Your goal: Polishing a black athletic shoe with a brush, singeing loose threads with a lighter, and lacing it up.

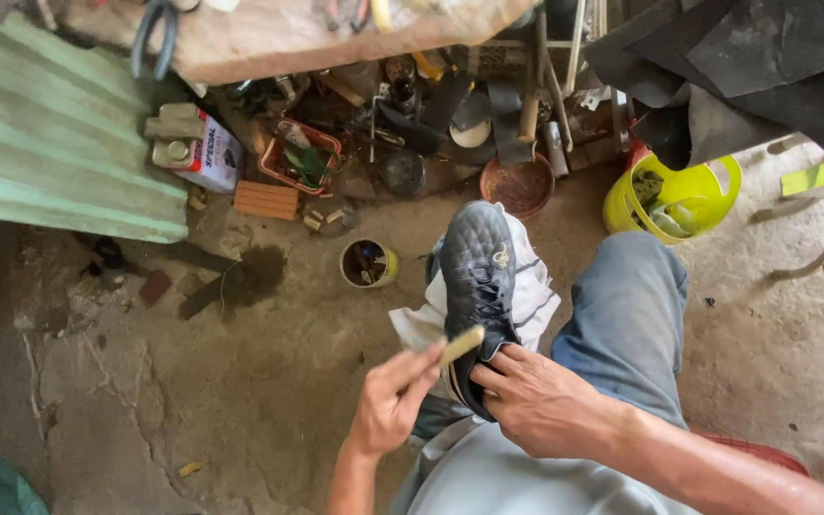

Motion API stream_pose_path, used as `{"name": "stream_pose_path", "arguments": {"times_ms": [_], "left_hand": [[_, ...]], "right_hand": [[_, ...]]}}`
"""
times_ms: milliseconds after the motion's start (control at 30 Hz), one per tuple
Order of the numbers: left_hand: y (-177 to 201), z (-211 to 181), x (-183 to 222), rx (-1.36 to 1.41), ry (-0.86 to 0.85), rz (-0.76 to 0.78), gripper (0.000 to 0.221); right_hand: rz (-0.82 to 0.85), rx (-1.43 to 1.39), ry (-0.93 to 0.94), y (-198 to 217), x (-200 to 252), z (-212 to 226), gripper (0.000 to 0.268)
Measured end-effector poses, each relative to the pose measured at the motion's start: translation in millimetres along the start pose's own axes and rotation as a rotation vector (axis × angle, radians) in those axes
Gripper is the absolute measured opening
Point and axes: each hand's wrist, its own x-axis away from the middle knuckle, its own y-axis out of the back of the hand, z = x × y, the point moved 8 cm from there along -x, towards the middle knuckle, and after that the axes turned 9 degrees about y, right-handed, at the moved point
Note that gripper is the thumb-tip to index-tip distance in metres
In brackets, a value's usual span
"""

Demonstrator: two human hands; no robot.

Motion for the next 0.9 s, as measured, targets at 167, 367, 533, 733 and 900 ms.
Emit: {"name": "stream_pose_path", "arguments": {"times_ms": [167,367,533,733,900], "left_hand": [[31.9,21.1,-37.7,-0.142,0.222,-0.459,0.039],[3.5,5.7,-102.1,0.276,0.56,-0.266,0.031],[-35.1,3.0,-116.2,0.223,0.631,-0.095,0.064],[-31.4,-28.1,-106.6,0.235,0.555,-0.217,0.04],[-26.0,-46.9,-70.0,0.306,0.238,-0.288,0.048]], "right_hand": [[0.049,0.003,0.165,14.1,10.2,8.8,0.029],[0.195,0.104,0.196,10.7,34.3,17.3,0.025],[0.256,0.107,0.151,-5.5,54.1,10.9,0.025],[0.194,0.265,0.062,-12.2,76.0,7.7,0.021],[0.102,0.411,-0.136,-12.8,97.3,-21.6,0.033]]}}
